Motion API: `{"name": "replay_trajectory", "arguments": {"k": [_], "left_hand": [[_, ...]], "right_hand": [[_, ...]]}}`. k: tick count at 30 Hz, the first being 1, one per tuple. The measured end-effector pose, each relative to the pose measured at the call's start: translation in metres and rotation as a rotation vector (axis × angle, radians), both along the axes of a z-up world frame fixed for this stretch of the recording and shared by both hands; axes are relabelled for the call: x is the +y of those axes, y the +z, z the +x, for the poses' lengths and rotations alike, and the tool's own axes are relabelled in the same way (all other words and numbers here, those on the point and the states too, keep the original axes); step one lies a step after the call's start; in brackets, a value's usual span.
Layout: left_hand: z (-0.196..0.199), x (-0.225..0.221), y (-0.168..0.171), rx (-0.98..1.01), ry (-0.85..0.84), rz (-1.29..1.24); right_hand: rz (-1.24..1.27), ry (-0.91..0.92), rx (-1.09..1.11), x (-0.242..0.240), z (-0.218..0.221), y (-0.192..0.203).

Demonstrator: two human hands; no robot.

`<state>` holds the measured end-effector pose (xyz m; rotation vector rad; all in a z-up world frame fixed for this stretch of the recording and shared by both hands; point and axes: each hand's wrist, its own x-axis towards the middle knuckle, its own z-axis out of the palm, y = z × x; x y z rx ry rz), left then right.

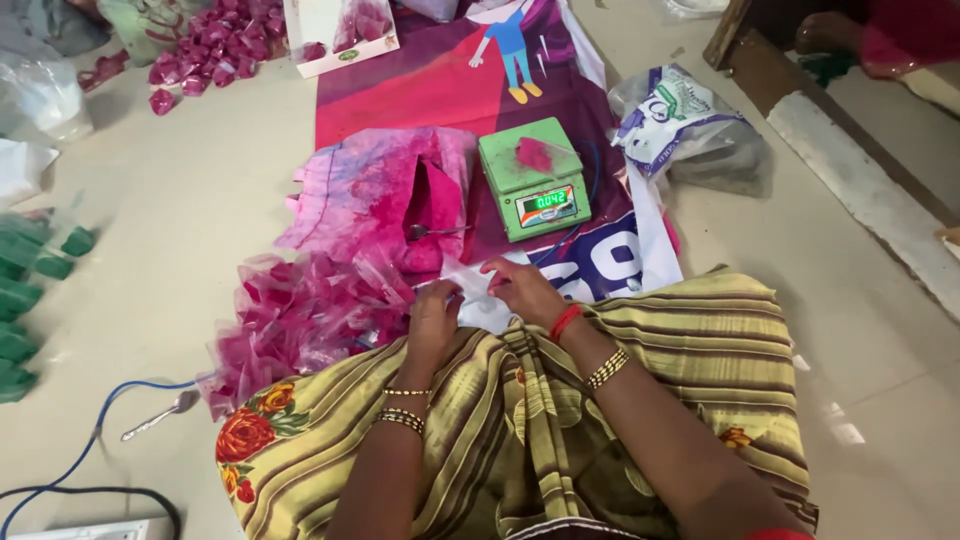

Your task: The person uses a spoon to weigh pink powder on a digital scale and scoops it into small plastic bags.

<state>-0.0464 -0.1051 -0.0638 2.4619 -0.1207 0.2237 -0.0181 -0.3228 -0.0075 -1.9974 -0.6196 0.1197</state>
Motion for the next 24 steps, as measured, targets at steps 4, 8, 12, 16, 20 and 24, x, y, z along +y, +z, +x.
{"name": "replay_trajectory", "arguments": {"k": [4, 8, 12, 16, 20, 24], "left_hand": [[-0.002, -0.007, 0.019, -0.054, 0.04, -0.361], [-0.004, -0.003, 0.04, 0.297, 0.226, -1.024], [0.0, 0.008, 0.016, 0.45, 0.23, -1.519], [0.011, 0.017, -0.014, 0.29, 0.138, -1.677], [0.012, 0.027, -0.023, 0.054, 0.154, -1.77], [0.007, 0.022, -0.015, 0.067, 0.191, -1.669]], "right_hand": [[0.312, 0.154, 0.242, -0.002, 0.014, -0.023], [0.303, 0.149, 0.339, 0.003, 0.008, 0.003], [0.333, 0.134, 0.383, 0.005, 0.006, 0.009], [0.31, 0.164, 0.355, 0.01, -0.001, 0.016], [0.363, 0.035, 0.495, 0.01, -0.007, 0.026], [0.403, 0.007, 0.475, 0.003, 0.004, -0.005]]}}
